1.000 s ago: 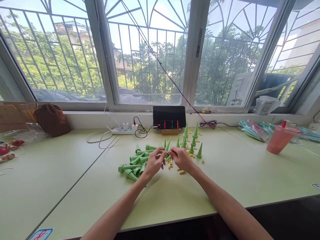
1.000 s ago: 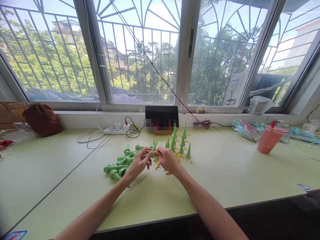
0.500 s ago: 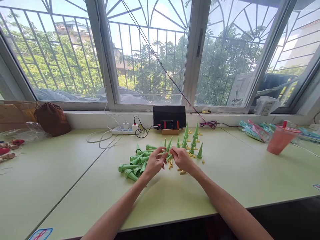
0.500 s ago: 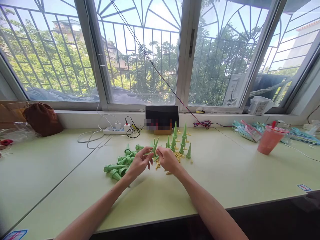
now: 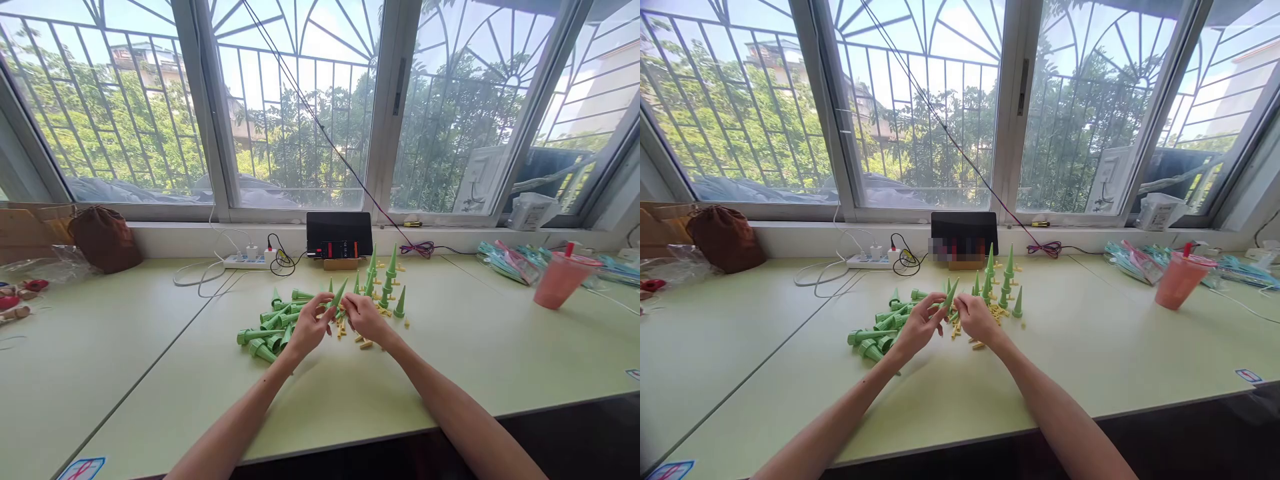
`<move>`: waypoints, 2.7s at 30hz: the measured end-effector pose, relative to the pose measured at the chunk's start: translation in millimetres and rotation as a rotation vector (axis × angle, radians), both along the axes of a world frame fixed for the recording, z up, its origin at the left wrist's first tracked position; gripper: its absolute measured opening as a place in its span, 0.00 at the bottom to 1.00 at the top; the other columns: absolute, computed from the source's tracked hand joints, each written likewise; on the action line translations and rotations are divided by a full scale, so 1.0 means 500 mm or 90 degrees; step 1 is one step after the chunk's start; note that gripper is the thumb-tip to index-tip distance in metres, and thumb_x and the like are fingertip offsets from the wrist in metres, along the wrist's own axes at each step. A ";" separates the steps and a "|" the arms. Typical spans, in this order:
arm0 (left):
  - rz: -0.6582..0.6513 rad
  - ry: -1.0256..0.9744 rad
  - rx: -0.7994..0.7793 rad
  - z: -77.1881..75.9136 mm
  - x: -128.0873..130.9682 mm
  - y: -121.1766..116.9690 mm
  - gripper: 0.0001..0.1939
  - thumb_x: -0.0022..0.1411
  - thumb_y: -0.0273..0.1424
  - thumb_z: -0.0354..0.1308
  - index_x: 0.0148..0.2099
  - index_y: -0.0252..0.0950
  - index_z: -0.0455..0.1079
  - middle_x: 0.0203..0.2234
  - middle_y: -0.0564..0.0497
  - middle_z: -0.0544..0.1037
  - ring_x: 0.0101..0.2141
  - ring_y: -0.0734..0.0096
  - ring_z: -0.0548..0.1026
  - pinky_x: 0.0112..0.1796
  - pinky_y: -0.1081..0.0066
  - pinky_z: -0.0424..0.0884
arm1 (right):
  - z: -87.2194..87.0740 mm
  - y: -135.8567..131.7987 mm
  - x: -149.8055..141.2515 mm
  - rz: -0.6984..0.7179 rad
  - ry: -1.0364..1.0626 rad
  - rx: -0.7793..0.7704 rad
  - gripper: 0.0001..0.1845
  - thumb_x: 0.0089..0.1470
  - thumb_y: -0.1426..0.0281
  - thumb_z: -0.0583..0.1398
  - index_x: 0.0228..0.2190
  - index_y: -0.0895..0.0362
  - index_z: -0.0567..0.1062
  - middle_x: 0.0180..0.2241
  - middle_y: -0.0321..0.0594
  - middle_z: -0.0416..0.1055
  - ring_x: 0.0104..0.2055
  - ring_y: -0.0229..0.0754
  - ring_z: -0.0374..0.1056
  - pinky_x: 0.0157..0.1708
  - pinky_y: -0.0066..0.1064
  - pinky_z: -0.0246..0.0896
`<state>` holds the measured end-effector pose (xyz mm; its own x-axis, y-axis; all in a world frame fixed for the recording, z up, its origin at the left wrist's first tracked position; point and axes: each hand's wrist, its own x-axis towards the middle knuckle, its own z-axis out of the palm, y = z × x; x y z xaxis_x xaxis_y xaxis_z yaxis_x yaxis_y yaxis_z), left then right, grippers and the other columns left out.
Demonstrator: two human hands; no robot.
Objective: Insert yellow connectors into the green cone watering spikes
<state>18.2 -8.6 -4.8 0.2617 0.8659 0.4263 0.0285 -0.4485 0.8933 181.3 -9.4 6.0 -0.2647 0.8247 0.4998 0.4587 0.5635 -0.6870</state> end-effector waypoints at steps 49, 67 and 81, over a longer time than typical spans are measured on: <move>0.001 -0.007 -0.221 0.018 0.006 -0.005 0.23 0.58 0.52 0.52 0.31 0.34 0.63 0.14 0.54 0.70 0.13 0.76 0.67 0.13 0.77 0.63 | 0.001 0.000 0.000 -0.026 -0.028 0.155 0.16 0.62 0.68 0.49 0.24 0.57 0.67 0.22 0.35 0.63 0.26 0.36 0.57 0.29 0.26 0.51; -0.012 -0.017 -0.233 0.027 0.002 -0.011 0.23 0.57 0.49 0.56 0.41 0.33 0.65 0.20 0.49 0.75 0.19 0.71 0.74 0.16 0.76 0.68 | 0.006 -0.006 0.003 -0.017 0.005 0.124 0.11 0.61 0.66 0.51 0.28 0.56 0.66 0.21 0.32 0.62 0.22 0.35 0.53 0.25 0.26 0.50; -0.018 -0.014 -0.182 0.024 -0.001 -0.013 0.26 0.56 0.48 0.57 0.51 0.36 0.64 0.22 0.54 0.70 0.22 0.70 0.74 0.17 0.75 0.70 | 0.007 -0.007 0.005 -0.020 0.002 0.109 0.12 0.61 0.65 0.51 0.28 0.56 0.67 0.21 0.33 0.63 0.22 0.35 0.55 0.24 0.26 0.50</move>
